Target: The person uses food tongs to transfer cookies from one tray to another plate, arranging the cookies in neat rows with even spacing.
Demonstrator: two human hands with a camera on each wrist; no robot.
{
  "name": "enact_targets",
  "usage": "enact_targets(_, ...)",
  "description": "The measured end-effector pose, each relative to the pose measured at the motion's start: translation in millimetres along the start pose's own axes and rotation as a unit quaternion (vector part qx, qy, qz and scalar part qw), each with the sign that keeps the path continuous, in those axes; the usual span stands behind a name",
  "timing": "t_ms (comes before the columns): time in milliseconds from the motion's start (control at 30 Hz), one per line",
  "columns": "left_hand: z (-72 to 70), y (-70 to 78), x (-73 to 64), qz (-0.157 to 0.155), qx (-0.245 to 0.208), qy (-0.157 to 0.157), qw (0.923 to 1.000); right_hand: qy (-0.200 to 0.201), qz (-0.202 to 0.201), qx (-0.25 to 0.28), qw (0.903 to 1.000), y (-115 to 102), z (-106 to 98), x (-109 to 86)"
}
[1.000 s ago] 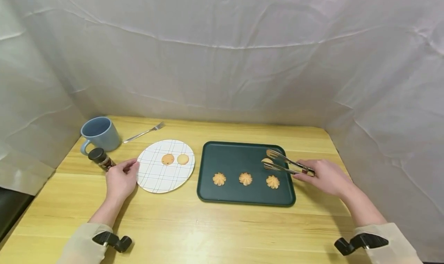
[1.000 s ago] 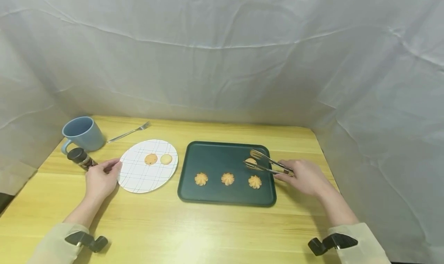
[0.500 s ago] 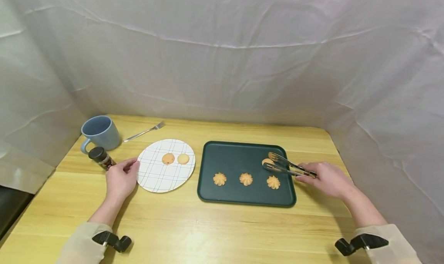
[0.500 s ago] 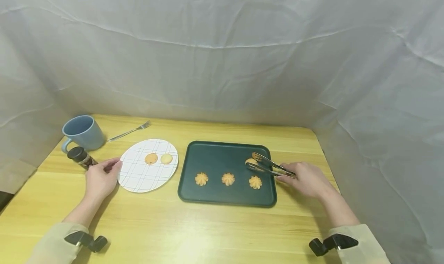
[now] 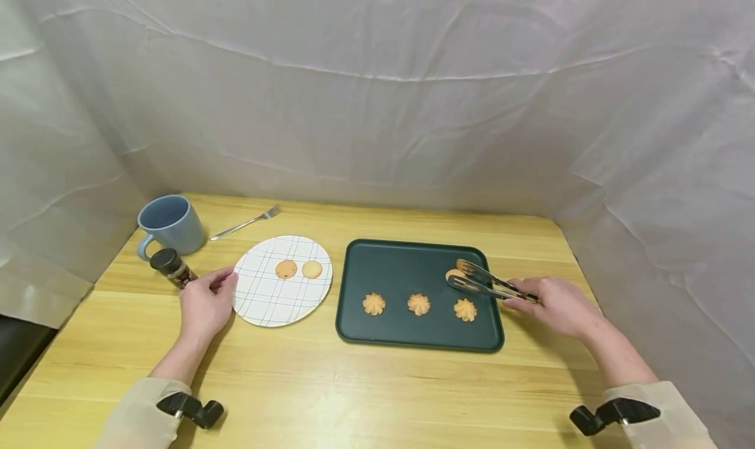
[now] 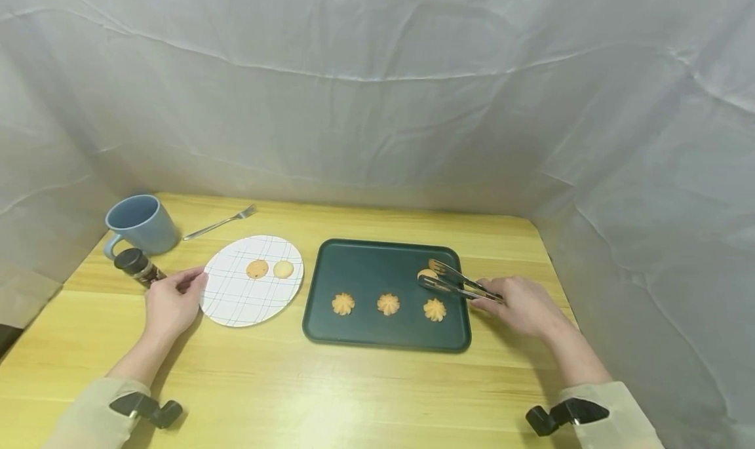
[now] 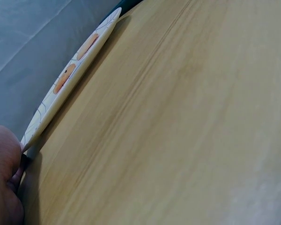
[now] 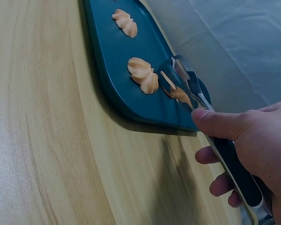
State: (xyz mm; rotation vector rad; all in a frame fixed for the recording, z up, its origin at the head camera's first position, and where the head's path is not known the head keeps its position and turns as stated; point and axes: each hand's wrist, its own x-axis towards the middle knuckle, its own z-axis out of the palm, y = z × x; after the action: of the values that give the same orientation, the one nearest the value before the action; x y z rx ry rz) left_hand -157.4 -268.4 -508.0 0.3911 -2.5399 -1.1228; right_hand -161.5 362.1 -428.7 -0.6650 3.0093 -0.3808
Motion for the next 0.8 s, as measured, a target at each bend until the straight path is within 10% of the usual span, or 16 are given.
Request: enact_targets(800, -0.6, 2.6, 0.5, -0.005, 0.000, -0.002, 1.0000, -0.003, -0.014, 0.045, 0.9989, -14, -9, 16.3)
